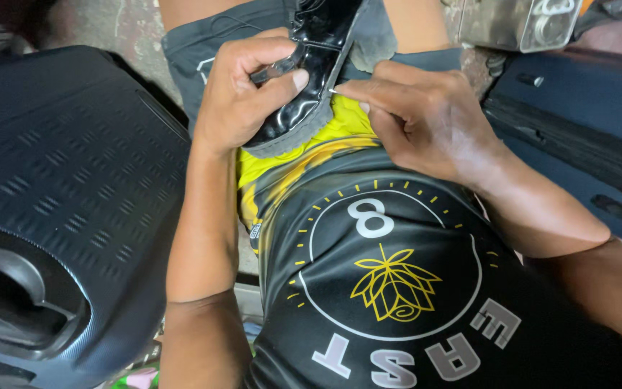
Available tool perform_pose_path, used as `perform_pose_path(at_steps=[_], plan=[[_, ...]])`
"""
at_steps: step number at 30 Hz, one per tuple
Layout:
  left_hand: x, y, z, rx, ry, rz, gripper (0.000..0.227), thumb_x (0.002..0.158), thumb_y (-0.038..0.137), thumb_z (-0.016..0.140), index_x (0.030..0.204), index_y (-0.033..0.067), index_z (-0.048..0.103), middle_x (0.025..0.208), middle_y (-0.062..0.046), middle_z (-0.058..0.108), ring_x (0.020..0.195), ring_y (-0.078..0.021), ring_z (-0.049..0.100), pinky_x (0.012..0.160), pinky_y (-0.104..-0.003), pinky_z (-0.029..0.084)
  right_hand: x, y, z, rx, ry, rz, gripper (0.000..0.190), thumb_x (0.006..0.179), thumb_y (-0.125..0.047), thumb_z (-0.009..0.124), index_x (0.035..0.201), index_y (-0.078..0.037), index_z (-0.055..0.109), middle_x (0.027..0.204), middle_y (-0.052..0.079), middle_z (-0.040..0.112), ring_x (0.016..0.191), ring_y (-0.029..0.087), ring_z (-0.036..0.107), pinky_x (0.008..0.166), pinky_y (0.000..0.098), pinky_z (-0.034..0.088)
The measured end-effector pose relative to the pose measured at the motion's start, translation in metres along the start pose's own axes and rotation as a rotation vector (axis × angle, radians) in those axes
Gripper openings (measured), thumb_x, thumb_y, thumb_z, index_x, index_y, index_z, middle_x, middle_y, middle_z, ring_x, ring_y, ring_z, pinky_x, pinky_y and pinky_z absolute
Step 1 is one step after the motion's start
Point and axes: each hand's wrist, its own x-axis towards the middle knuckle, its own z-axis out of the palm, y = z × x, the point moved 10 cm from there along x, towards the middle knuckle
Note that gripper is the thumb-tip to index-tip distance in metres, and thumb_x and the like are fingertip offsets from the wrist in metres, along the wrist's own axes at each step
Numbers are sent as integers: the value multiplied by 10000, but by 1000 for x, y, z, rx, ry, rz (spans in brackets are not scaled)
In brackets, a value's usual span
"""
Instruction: The person sews a black patent leather shoe using a needle and thread. They repeatedly pass the needle through the shoe's upper near the strap and pull the thread to secure stitches.
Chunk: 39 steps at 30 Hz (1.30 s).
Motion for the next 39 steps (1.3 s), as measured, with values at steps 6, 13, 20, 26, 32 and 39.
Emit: perform_pose_path(at_steps=[6, 13, 20, 26, 32, 39], plan=[[-7, 2, 4, 118, -111, -86, 260, 899, 41, 795, 1134, -15, 697, 985, 32, 468, 764, -34, 351, 651, -236, 283, 1, 13, 6, 58, -84, 10, 318, 949, 2, 661, 1250, -79, 726, 795, 66, 633, 595, 205, 603, 538, 343, 460], [-10, -4, 5, 224, -89, -155, 273, 881, 40, 884, 1101, 29, 723, 1007, 22, 527, 734, -45, 394, 640, -231, 331, 3, 8, 1, 31, -51, -63, 263, 970, 4, 686, 1217, -77, 726, 843, 63, 636, 681, 228, 634, 608, 368, 479], [-11, -8, 8, 132, -61, -189, 287, 864, 7, 886, 1087, 19, 705, 1103, 11, 588, 732, -24, 455, 631, -224, 368, 10, 10, 4, 0, -80, -102, 193, 962, -9, 714, 1142, -64, 758, 831, 56, 652, 690, 227, 648, 615, 363, 494], [-15, -11, 7, 69, -41, -177, 303, 875, -9, 881, 1122, 17, 708, 1167, -5, 616, 760, -23, 457, 634, -213, 370, 16, 12, 11, 4, -86, -130, 132, 955, -18, 724, 1075, -64, 753, 839, 58, 678, 691, 233, 664, 612, 353, 503], [-16, -11, 7, 74, -32, -181, 305, 869, -6, 883, 1108, 7, 695, 1126, -4, 614, 758, -21, 470, 641, -213, 378, 19, 23, 21, 161, -133, -82, 83, 999, -56, 719, 1081, -56, 732, 961, 78, 735, 773, 234, 715, 661, 336, 536], [-16, -11, 5, 130, -34, -181, 282, 866, -8, 883, 1060, 0, 679, 1057, -2, 591, 733, -18, 451, 625, -214, 364, 22, 20, 22, 205, -131, -111, 52, 1035, -97, 710, 1064, -54, 709, 949, 69, 719, 784, 218, 718, 662, 315, 542]])
